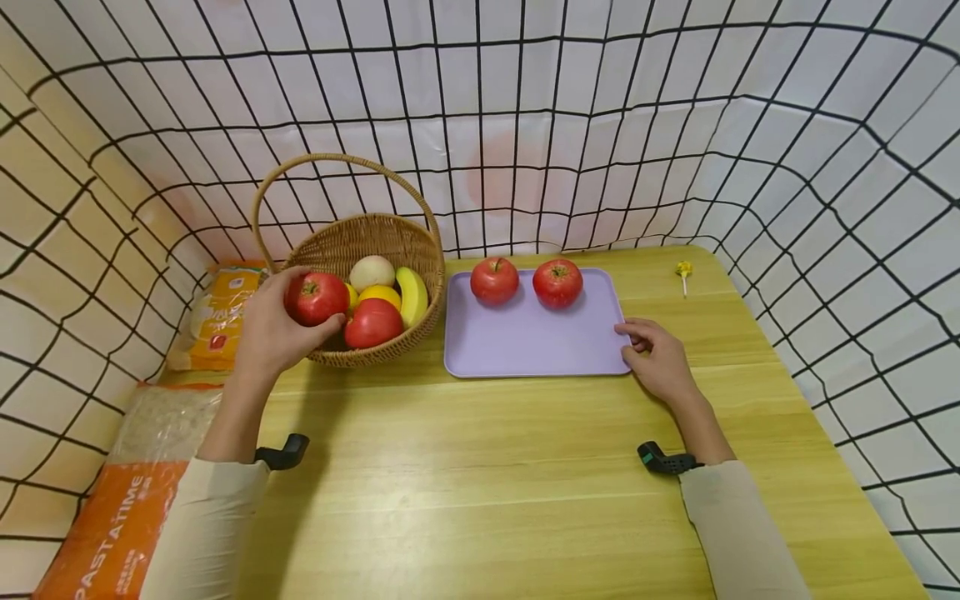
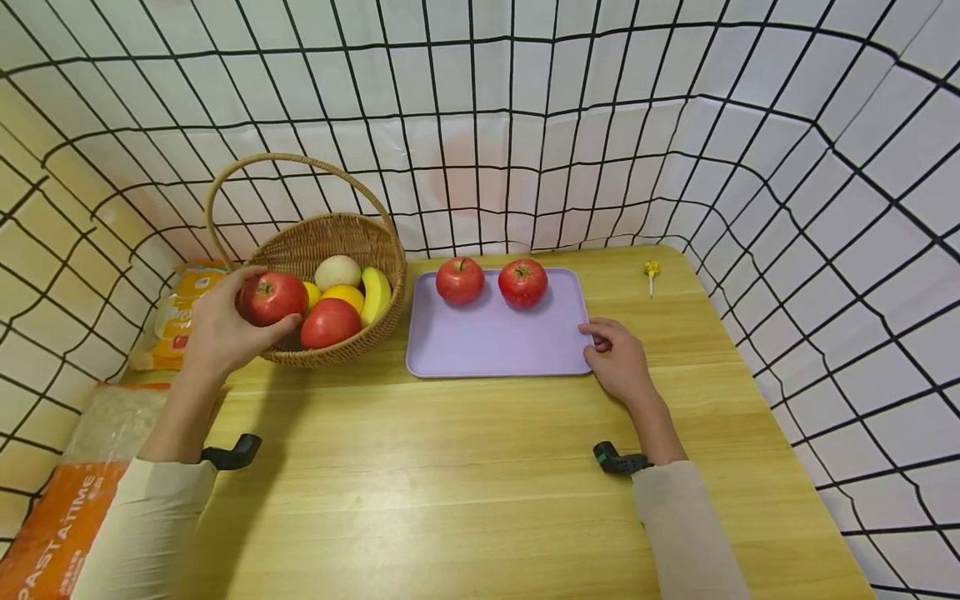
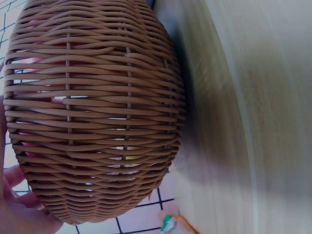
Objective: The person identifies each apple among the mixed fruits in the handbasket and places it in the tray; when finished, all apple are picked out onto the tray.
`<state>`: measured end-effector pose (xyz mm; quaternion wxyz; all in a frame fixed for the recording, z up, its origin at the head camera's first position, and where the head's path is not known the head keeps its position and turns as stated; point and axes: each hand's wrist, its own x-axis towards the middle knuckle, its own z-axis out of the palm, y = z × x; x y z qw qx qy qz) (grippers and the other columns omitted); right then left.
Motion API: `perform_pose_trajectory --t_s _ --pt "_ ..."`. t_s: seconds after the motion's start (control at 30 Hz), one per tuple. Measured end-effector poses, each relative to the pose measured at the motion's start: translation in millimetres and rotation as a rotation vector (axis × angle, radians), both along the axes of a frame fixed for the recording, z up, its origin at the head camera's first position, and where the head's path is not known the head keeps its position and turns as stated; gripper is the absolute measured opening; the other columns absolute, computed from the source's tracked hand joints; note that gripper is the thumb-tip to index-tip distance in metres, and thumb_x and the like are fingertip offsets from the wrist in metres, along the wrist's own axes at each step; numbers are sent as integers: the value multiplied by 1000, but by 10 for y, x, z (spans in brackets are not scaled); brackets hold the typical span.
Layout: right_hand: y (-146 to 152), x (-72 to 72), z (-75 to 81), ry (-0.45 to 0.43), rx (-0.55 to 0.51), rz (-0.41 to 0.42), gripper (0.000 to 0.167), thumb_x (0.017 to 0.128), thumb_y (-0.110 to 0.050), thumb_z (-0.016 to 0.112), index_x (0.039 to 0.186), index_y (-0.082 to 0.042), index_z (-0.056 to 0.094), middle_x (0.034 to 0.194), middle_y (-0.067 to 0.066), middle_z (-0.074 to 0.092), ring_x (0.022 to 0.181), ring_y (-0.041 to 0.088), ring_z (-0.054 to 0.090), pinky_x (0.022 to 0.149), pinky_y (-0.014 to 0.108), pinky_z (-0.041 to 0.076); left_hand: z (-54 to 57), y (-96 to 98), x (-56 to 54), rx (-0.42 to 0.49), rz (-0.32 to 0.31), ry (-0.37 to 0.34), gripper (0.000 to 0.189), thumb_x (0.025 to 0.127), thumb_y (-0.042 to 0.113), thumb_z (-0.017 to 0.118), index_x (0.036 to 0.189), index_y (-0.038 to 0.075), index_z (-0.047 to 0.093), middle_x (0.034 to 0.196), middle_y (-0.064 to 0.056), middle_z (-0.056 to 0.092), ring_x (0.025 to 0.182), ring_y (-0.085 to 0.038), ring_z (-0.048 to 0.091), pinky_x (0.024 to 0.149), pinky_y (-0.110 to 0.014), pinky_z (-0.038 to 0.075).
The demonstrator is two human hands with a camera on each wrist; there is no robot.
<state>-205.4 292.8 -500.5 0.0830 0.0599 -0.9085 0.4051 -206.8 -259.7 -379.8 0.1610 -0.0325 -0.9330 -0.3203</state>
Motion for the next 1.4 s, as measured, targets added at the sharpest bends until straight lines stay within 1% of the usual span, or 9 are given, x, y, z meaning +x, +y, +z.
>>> perform_pose_trajectory --t_s 0.2,0.37,0.5,0.73,0.87,0.97,1.17,1.3,1.4 --pt "15 -19 -15 12 20 -7 36 92 0 62 127 -1 71 138 19 61 94 20 56 74 5 40 -32 23 -2 105 20 59 79 76 45 90 142 15 59 136 -17 62 121 -36 58 97 -62 53" --pt "14 -18 -12 7 29 -7 36 92 0 61 127 -1 71 139 18 61 93 19 55 73 6 41 -34 70 -19 147 10 141 76 72 42 93 138 19 64 133 -13 63 120 -32 60 97 -60 54" --pt "11 -16 -13 5 33 -6 36 92 0 61 127 -1 71 138 18 61 93 19 55 74 7 41 -8 141 -15 207 5 171 75 71 40 94 138 23 65 133 -8 63 119 -27 61 98 -57 55" --pt "13 -16 -22 6 29 -11 36 92 -1 61 127 -2 71 139 18 61 93 19 55 74 7 41 107 338 34 291 5 150 76 71 39 93 137 22 59 128 -2 66 107 -19 64 87 -31 55" --pt "17 -13 -22 9 27 -15 36 92 0 62 127 -2 71 138 18 62 93 19 55 74 7 40 149 468 31 310 -32 161 74 72 38 93 137 23 61 127 1 68 105 -15 65 85 -24 53" --pt "19 -13 -21 7 29 -17 36 92 -1 62 127 -2 71 137 18 62 92 18 54 73 7 40 185 586 37 328 -76 173 75 72 36 94 138 24 62 129 4 68 109 -13 65 89 -29 56" --pt "15 -18 -28 4 36 -19 35 93 -1 62 127 -2 71 137 17 62 93 19 54 74 7 40 229 867 69 361 -190 193 74 72 34 95 139 33 63 134 4 63 118 -12 63 95 -40 60" --pt "11 -19 -36 2 39 -18 35 93 -1 62 127 -3 72 137 17 62 93 20 54 73 7 39 213 1092 70 378 -271 194 74 72 38 94 139 31 64 134 4 63 119 -12 61 95 -40 60" --pt "8 -21 -37 -1 34 -18 35 93 -1 62 127 -3 72 137 17 62 93 20 54 73 7 40 190 1256 58 368 -306 193 75 73 42 93 140 26 64 134 5 64 118 -10 61 95 -37 60"
